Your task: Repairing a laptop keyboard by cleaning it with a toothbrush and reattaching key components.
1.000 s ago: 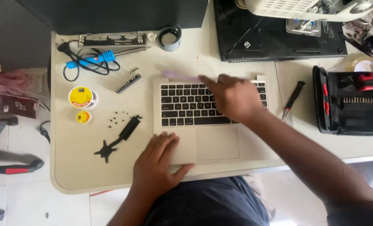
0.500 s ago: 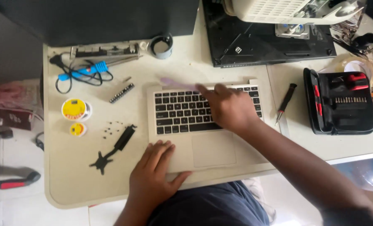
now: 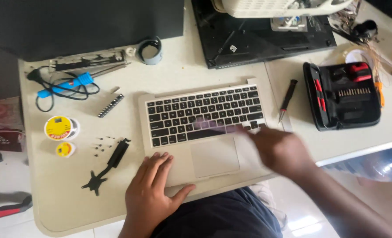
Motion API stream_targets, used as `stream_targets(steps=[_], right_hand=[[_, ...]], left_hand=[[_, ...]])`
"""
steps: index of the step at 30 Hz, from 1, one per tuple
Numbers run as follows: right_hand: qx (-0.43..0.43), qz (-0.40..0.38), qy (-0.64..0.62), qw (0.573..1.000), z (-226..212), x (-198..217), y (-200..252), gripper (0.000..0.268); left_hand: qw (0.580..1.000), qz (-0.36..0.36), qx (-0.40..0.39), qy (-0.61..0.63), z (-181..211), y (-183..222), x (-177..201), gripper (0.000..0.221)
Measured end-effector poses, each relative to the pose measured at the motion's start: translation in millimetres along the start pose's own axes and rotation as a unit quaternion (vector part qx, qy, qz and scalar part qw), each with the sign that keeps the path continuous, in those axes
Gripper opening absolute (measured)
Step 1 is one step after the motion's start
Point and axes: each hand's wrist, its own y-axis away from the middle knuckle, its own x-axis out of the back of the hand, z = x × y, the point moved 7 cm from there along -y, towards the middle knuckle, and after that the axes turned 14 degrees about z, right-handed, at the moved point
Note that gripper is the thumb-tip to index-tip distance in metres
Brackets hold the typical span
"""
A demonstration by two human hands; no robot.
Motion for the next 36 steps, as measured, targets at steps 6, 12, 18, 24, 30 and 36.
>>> stream_targets(steps=[6,12,18,24,30,36], right_hand=[[-0.137,0.014,0.124,0.983,24.2,23.6,31.8,0.045],[-0.136,0.032,0.185,0.973,30.2,21.1,38.7,0.038],[-0.177,0.026,0.155,0.971,25.0,7.0,59.1,0.049],[-0.207,0.109,0.203,0.951,14.6,20.6,58.0,0.034],[-0.254,0.107,0.179,0.944,27.9,29.3,66.6,0.031],[-0.312,0.104,0.134,0.935,26.2,29.3,70.5,0.035]], left_hand=[[0.992,-0.105,0.03,-0.058,8.1,-6.5,-5.7,0.079],[0.991,-0.126,-0.009,-0.043,9.3,-23.3,-26.8,0.076],[0.988,-0.128,-0.066,-0.055,0.2,-40.5,-56.5,0.081],[0.991,-0.038,-0.095,-0.084,-19.4,-54.3,-80.7,0.039],[0.988,-0.016,-0.117,-0.099,-34.1,-52.8,-103.4,0.008],[0.991,-0.066,-0.106,-0.044,-31.8,-72.1,-100.1,0.003]])
